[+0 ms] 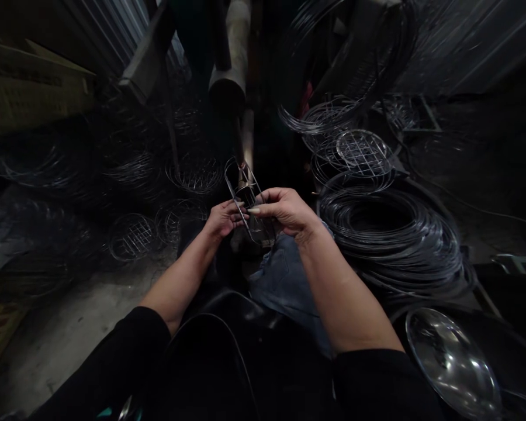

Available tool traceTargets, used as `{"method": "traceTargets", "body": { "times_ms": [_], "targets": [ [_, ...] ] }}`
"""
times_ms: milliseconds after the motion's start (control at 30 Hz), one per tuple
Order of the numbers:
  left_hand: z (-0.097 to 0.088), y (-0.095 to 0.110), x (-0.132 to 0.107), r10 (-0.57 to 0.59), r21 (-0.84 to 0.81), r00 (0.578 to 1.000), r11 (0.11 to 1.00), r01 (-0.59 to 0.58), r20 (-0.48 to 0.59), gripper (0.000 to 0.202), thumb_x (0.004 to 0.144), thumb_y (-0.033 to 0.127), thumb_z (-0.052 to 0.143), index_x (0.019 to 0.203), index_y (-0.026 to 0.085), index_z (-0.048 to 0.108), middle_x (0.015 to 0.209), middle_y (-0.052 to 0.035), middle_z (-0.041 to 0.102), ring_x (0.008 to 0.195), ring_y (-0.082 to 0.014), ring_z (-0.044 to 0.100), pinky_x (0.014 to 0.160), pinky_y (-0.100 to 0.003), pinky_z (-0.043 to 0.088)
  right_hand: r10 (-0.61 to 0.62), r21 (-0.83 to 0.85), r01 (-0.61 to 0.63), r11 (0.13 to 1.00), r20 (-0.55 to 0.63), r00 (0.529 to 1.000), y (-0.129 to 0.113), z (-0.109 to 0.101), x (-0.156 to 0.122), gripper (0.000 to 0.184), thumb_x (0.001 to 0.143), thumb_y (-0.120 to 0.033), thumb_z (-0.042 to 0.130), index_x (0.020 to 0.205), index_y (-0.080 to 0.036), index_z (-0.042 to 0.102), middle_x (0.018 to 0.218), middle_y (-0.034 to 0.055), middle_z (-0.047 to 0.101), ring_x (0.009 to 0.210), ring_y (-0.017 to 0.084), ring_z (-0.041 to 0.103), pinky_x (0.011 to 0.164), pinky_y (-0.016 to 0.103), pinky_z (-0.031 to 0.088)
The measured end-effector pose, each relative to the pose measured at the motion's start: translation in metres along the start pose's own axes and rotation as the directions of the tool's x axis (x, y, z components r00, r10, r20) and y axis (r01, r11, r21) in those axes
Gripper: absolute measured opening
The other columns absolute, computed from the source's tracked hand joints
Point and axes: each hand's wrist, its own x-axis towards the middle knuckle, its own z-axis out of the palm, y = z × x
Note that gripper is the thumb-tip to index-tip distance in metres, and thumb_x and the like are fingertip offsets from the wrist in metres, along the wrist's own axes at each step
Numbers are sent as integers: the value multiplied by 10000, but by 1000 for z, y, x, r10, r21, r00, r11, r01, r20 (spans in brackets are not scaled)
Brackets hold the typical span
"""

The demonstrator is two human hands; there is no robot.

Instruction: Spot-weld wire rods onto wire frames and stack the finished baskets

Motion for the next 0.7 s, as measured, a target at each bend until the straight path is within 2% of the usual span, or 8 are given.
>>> {"method": "traceTargets", "body": {
  "times_ms": [133, 367, 567, 700],
  "targets": [
    [0, -2, 4, -5, -6, 1000, 1000, 5, 7, 446, 499, 310, 831, 872, 161, 639, 689, -20, 641, 582, -169, 636, 563, -279, 469, -54, -42, 53, 998, -28, 998, -4, 2, -1, 454, 335, -286, 935, 628, -139, 620, 516, -20, 607, 442, 124, 570, 426, 238, 478],
    [-2, -2, 8, 21, -36, 1000, 999, -21, -11, 478, 471, 310, 837, 878, 154, 641, 678, -4, 642, 545, -133, 608, 558, -266, 464, -65, -71, 60, 996, -72, 995, -2, 8, 3, 462, 274, -263, 931, 592, -135, 622, 508, -22, 602, 446, 114, 552, 440, 231, 459],
    [0, 0, 11, 56, -84, 998, 995, -56, -1, 482, 467, 293, 843, 880, 142, 644, 713, -17, 650, 578, -134, 619, 576, -270, 462, -38, -122, 30, 992, -71, 997, 2, 3, 8, 440, 343, -301, 927, 601, -139, 609, 485, -33, 576, 409, 108, 522, 426, 235, 445],
    [4, 2, 16, 58, -120, 998, 991, -56, 14, 456, 480, 293, 839, 865, 138, 651, 696, -17, 642, 579, -138, 622, 567, -266, 460, -26, -117, 17, 993, -73, 997, -4, 3, 15, 433, 353, -283, 929, 631, -137, 631, 522, -17, 608, 440, 129, 560, 441, 249, 476]
  ]
}}
